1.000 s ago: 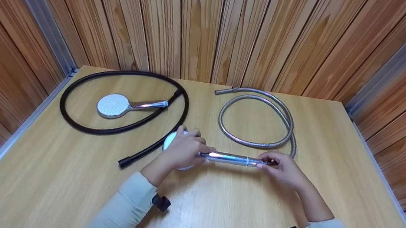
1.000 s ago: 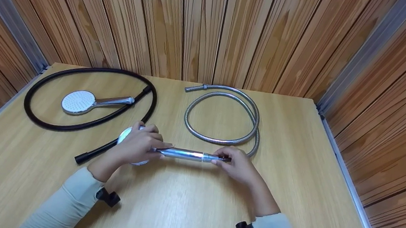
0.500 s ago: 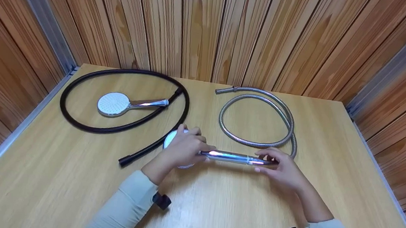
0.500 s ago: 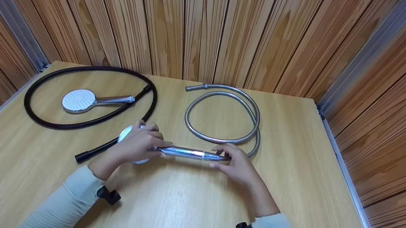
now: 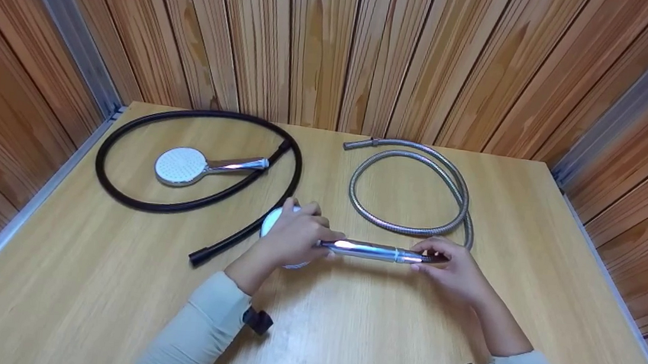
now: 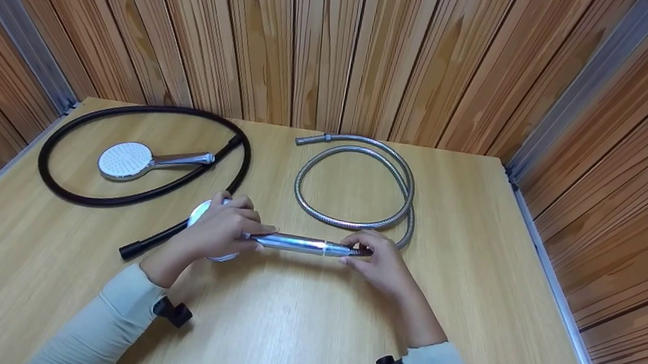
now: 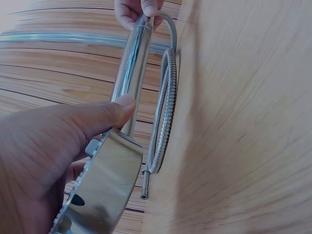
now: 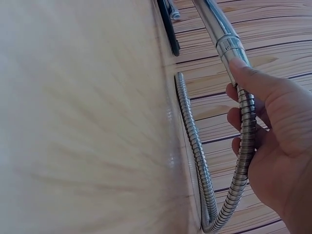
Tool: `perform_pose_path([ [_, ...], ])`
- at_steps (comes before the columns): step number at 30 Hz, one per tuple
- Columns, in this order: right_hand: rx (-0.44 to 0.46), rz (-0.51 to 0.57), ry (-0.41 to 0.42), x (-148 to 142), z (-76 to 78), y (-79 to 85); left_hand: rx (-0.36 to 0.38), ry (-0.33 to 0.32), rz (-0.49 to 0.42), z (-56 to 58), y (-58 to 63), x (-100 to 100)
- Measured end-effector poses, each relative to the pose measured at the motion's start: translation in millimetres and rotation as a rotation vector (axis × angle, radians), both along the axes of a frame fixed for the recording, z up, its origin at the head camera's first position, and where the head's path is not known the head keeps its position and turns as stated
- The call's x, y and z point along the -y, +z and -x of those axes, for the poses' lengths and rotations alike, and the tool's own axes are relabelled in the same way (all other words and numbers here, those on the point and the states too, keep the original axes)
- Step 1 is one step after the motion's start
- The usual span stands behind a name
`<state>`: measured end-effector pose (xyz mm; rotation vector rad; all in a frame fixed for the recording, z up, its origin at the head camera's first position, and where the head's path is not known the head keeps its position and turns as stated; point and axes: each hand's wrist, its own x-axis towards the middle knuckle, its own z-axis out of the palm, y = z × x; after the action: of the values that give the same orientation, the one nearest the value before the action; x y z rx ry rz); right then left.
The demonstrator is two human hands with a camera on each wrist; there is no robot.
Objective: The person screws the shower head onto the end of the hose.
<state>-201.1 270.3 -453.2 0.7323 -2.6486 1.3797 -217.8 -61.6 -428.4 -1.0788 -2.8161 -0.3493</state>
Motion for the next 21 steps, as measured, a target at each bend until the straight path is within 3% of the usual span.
perform_pose_path([
  [11, 0.004, -0.004, 0.012, -4.6, 0.6, -2.7, 0.010, -0.006, -0.009, -1.2, 2.4, -0.4],
  [18, 0.000, 0.002, 0.027, 8.5, -14.5, 23.3, -0.019, -0.001, 0.001, -2.3, 3.3, -1.9],
  [21, 0.011, -0.008, 0.021, 4.7, -10.5, 15.6, -0.028, -0.013, -0.001, -2.5, 4.0, -1.9],
])
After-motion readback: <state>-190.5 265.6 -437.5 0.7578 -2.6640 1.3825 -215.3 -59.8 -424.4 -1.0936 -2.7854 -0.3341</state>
